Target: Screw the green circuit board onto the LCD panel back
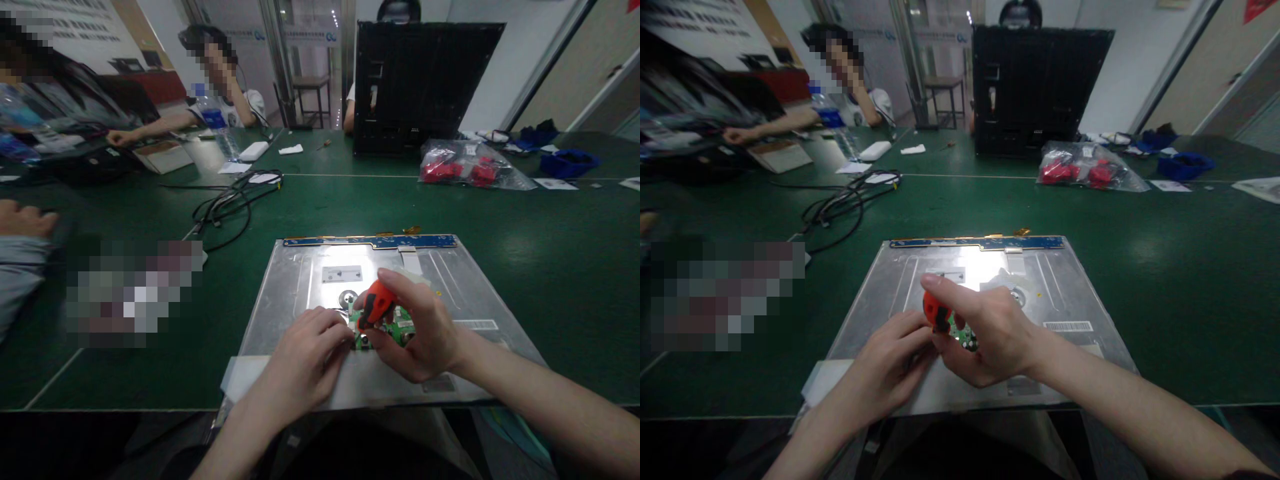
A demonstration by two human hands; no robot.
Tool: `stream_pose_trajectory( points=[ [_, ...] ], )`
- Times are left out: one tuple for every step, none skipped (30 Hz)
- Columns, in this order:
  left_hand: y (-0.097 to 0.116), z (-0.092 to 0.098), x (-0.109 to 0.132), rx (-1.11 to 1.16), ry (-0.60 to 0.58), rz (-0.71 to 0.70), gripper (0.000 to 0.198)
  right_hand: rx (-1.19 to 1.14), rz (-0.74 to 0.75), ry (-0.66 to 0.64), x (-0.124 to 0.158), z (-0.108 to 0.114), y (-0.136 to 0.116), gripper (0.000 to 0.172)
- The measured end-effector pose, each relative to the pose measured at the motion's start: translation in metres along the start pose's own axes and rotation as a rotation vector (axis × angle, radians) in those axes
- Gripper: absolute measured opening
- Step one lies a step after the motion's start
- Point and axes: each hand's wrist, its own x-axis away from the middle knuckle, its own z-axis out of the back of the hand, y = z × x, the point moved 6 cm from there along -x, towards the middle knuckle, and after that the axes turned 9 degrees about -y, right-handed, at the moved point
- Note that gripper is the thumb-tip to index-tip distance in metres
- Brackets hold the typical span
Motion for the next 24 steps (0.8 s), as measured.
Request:
stream_pose_trajectory(
  points=[
    [-0.0004, -0.0003, 0.0002, 0.003, -0.001, 0.003, 0.018, -0.011, 0.003, -0.001, 0.0001, -0.0003, 0.0002, 0.076],
    [-0.0007, -0.0006, 0.0001, 0.005, -0.003, 0.005, 0.018, -0.023, 0.006, -0.002, 0.0, -0.0006, 0.0004, 0.076],
    [-0.0008, -0.0008, -0.0001, 0.007, -0.005, 0.006, 0.018, -0.033, 0.012, 0.001, -0.0002, -0.0008, 0.0002, 0.076],
    [-0.0009, -0.001, -0.0005, 0.007, -0.007, 0.007, 0.018, -0.04, 0.017, 0.006, -0.0005, -0.0009, 0.0, 0.076],
    [-0.001, -0.0011, -0.0009, 0.005, -0.009, 0.007, 0.018, -0.043, 0.019, 0.009, -0.0008, -0.0011, -0.0001, 0.076],
    [-0.001, -0.0011, -0.0012, 0.002, -0.01, 0.008, 0.018, -0.044, 0.017, 0.012, -0.0011, -0.0013, 0.0, 0.076],
    [-0.0011, -0.0012, -0.0015, -0.001, -0.011, 0.008, 0.018, -0.042, 0.014, 0.016, -0.0013, -0.0013, 0.0001, 0.076],
    [-0.001, -0.0012, -0.0017, -0.005, -0.012, 0.008, 0.018, -0.036, 0.012, 0.019, -0.0015, -0.0013, 0.0001, 0.076],
    [-0.0011, -0.0012, -0.0017, -0.007, -0.014, 0.009, 0.018, -0.028, 0.013, 0.023, -0.0014, -0.0011, -0.0001, 0.077],
    [-0.0011, -0.001, -0.0017, -0.009, -0.015, 0.009, 0.018, -0.016, 0.011, 0.025, -0.0013, -0.0009, -0.0003, 0.077],
    [-0.0011, -0.0007, -0.0015, -0.009, -0.014, 0.009, 0.018, -0.002, 0.007, 0.027, -0.0012, -0.0007, -0.0004, 0.077],
    [-0.0011, -0.0004, -0.0014, -0.009, -0.014, 0.01, 0.018, 0.013, 0.002, 0.028, -0.001, -0.0005, -0.0005, 0.077],
    [-0.001, 0.0001, -0.0013, -0.009, -0.013, 0.011, 0.019, 0.024, -0.001, 0.028, -0.0009, -0.0004, -0.0007, 0.077],
    [-0.0008, 0.0005, -0.0013, -0.008, -0.01, 0.01, 0.019, 0.028, -0.001, 0.029, -0.001, -0.0004, -0.0009, 0.077],
    [-0.0005, 0.001, -0.0013, -0.007, -0.006, 0.007, 0.019, 0.027, 0.002, 0.03, -0.0011, -0.0003, -0.0013, 0.077],
    [-0.0001, 0.0015, -0.0014, -0.006, 0.0, 0.002, 0.018, 0.024, 0.01, 0.031, -0.0014, -0.0002, -0.0018, 0.076],
    [0.0003, 0.0018, -0.0015, -0.005, 0.004, -0.003, 0.018, 0.02, 0.019, 0.034, -0.0016, 0.0, -0.0022, 0.075],
    [0.0005, 0.0018, -0.0016, -0.004, 0.008, -0.006, 0.017, 0.019, 0.026, 0.037, -0.0019, 0.0002, -0.0024, 0.074],
    [0.0006, 0.0017, -0.0017, -0.005, 0.011, -0.008, 0.017, 0.022, 0.027, 0.035, -0.0021, 0.0003, -0.0023, 0.073],
    [0.0006, 0.0012, -0.0018, -0.006, 0.01, -0.008, 0.017, 0.027, 0.024, 0.029, -0.0022, 0.0003, -0.0018, 0.072],
    [0.0004, 0.0006, -0.0019, -0.008, 0.007, -0.005, 0.017, 0.028, 0.02, 0.018, -0.0021, 0.0001, -0.0012, 0.072],
    [0.0001, -0.0001, -0.0019, -0.01, 0.002, -0.002, 0.017, 0.025, 0.014, 0.008, -0.0019, -0.0001, -0.0005, 0.072],
    [-0.0002, -0.0007, -0.0019, -0.011, -0.003, 0.001, 0.017, 0.017, 0.009, -0.002, -0.0015, -0.0002, 0.0001, 0.073],
    [-0.0004, -0.0012, -0.0018, -0.011, -0.007, 0.002, 0.018, 0.006, 0.005, -0.011, -0.001, -0.0004, 0.0006, 0.074]
  ],
)
